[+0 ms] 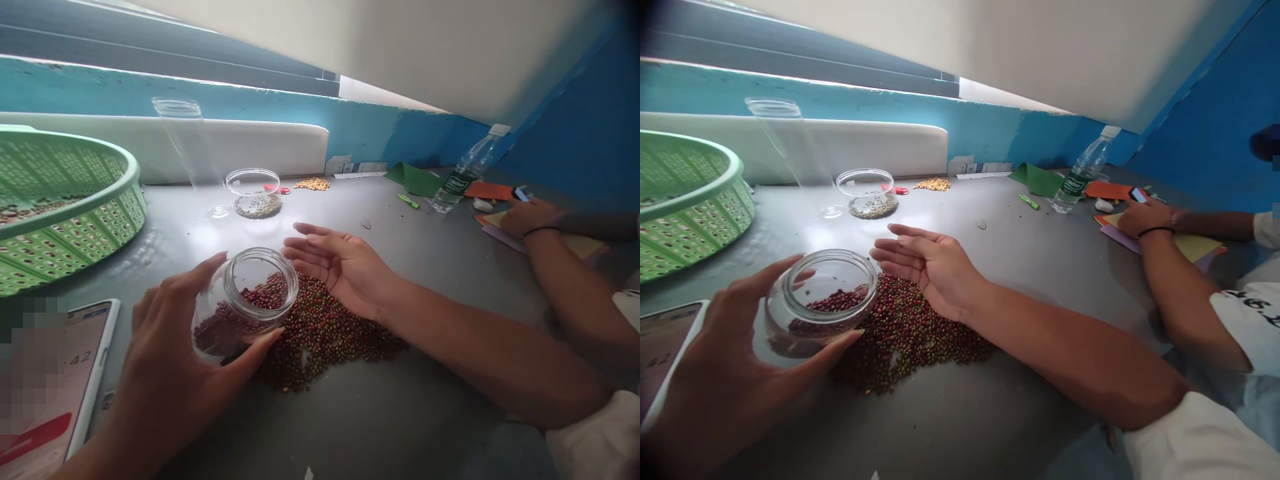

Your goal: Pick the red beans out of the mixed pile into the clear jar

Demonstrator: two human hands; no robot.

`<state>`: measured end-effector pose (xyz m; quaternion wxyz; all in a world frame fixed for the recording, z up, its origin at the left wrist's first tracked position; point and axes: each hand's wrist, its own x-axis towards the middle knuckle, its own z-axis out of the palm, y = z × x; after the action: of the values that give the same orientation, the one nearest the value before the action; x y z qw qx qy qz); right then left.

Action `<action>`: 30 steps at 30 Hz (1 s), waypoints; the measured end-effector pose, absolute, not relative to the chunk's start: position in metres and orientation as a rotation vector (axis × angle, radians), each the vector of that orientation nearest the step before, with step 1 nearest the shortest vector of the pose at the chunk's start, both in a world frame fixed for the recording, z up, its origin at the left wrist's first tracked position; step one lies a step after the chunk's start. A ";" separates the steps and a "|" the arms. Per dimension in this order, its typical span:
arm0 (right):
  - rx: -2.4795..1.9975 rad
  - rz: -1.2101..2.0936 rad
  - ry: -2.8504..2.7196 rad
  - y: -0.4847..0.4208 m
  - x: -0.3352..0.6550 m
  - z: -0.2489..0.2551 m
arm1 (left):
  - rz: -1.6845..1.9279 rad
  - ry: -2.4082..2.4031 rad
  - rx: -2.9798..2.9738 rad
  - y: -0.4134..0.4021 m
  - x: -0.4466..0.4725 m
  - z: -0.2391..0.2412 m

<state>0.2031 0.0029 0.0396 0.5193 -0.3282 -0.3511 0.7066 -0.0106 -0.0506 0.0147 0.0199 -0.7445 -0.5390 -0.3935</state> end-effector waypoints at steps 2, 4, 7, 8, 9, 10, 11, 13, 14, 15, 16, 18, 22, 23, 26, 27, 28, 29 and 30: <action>-0.791 1.714 -0.847 0.004 0.204 0.038 | -1.197 -1.651 -2.316 -0.050 -0.010 0.014; -0.790 1.729 -0.854 0.004 0.205 0.038 | -1.179 -1.633 -2.324 -0.050 -0.009 0.014; -0.793 1.761 -0.869 0.005 0.205 0.039 | -1.174 -1.618 -2.334 -0.050 -0.009 0.013; -0.800 1.768 -0.878 0.005 0.205 0.040 | -1.172 -1.616 -2.336 -0.050 -0.010 0.013; -0.810 1.752 -0.903 0.005 0.205 0.041 | -1.167 -1.612 -2.338 -0.050 -0.011 0.012; -0.823 1.697 -0.959 0.004 0.204 0.042 | -1.160 -1.605 -2.338 -0.050 -0.011 0.012; -0.844 1.595 -1.043 0.002 0.204 0.043 | -1.151 -1.597 -2.337 -0.050 -0.012 0.012; -0.888 1.278 -1.254 -0.005 0.202 0.047 | -1.134 -1.576 -2.342 -0.051 -0.012 0.012; -0.898 1.109 -1.348 -0.010 0.202 0.049 | -1.128 -1.567 -2.348 -0.051 -0.012 0.011; -0.900 0.971 -1.428 -0.016 0.201 0.052 | -1.127 -1.559 -2.356 -0.051 -0.011 0.011; -0.899 0.884 -1.502 -0.021 0.201 0.054 | -1.127 -1.548 -2.367 -0.052 -0.011 0.011; -0.884 0.828 -1.676 -0.030 0.202 0.059 | -1.133 -1.514 -2.387 -0.052 -0.009 0.010; -0.856 0.823 -1.921 -0.034 0.206 0.063 | -1.141 -1.491 -2.387 -0.052 -0.008 0.011; -0.857 0.790 -1.887 -0.032 0.208 0.063 | -1.146 -1.516 -2.374 -0.051 -0.009 0.012; -0.873 0.644 -1.780 -0.019 0.214 0.061 | -1.213 -1.663 -2.285 -0.048 -0.011 0.014; -0.896 0.612 -1.826 -0.013 0.217 0.060 | -1.252 -1.722 -2.243 -0.047 -0.012 0.014; -0.934 0.596 -1.935 -0.008 0.220 0.060 | -1.291 -1.774 -2.199 -0.046 -0.013 0.015; -0.984 0.592 -2.094 -0.003 0.223 0.060 | -1.319 -1.816 -2.160 -0.046 -0.014 0.015; -1.029 0.591 -2.270 0.000 0.225 0.060 | -1.334 -1.839 -2.137 -0.045 -0.016 0.015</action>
<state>0.2253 0.0005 0.0600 0.2862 -0.3848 -0.8492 0.2211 -0.0156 -0.0450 0.0147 0.0113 -0.6850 -0.5897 -0.4276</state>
